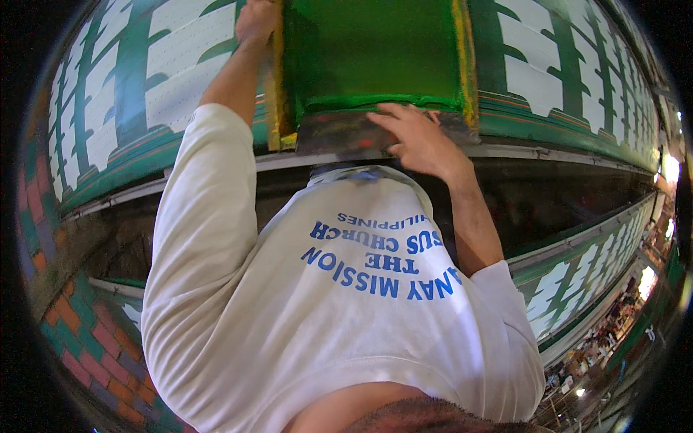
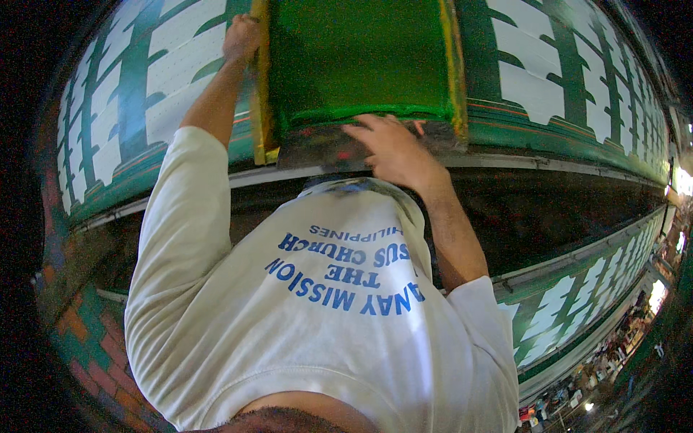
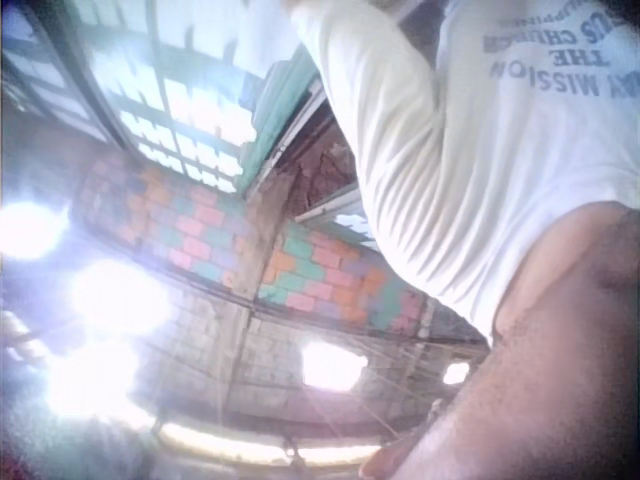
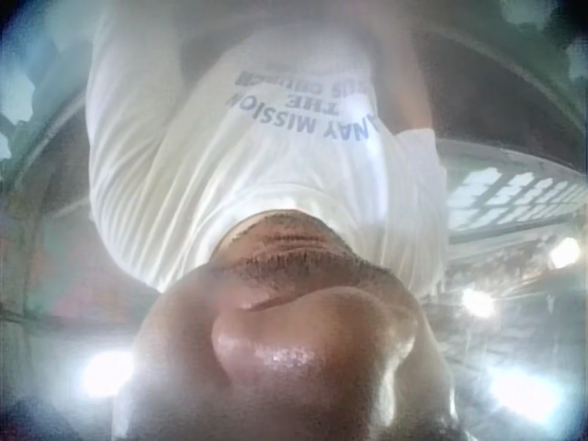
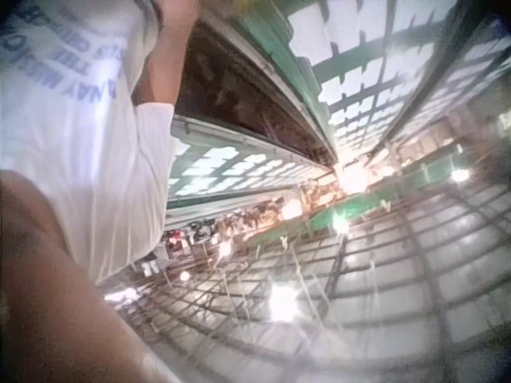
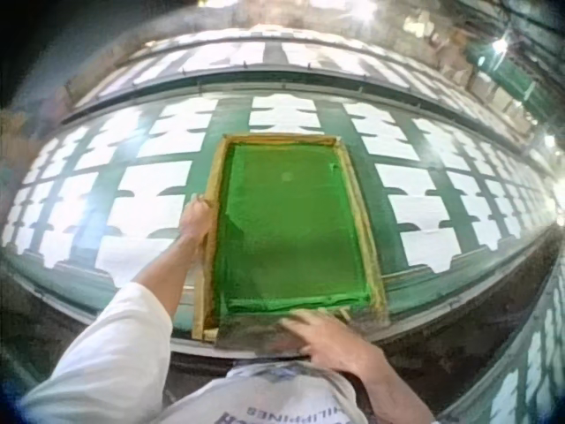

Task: The person holds a screen printing frame against a large green and white surface and repeatedly uses a squeegee to pull green ink across the screen. The person repositions the frame and repeats the squeegee strokes to apply ink to the surface.

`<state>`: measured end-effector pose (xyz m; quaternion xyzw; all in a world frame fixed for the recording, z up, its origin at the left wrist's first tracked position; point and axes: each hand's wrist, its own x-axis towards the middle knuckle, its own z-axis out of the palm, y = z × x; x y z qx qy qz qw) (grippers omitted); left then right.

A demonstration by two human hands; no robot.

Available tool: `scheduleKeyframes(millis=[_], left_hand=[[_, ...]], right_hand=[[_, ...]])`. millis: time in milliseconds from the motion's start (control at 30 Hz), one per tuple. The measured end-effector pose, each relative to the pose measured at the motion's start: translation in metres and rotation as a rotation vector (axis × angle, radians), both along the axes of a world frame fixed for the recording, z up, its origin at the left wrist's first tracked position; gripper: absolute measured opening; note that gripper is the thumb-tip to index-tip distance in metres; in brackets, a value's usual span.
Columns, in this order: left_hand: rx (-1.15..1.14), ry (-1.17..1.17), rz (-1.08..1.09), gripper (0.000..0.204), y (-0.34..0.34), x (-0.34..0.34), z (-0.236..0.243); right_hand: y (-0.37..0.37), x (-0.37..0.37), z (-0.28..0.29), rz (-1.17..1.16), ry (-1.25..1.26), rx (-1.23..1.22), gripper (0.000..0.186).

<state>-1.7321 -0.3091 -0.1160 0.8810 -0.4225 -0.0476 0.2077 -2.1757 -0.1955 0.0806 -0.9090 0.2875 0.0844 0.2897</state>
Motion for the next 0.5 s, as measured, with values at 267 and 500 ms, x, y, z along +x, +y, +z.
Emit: scheduleKeyframes(millis=[267, 500], left_hand=[[0.037, 0.052, 0.064, 0.05, 0.0, 0.015, 0.004], [0.106, 0.001, 0.149, 0.052, 0.004, -0.01, 0.043]], right_hand=[[0.023, -0.018, 0.162, 0.157, -1.263, 0.207, 0.038], [-0.004, -0.076, 0.203, 0.069, -1.231, 0.243, 0.022]])
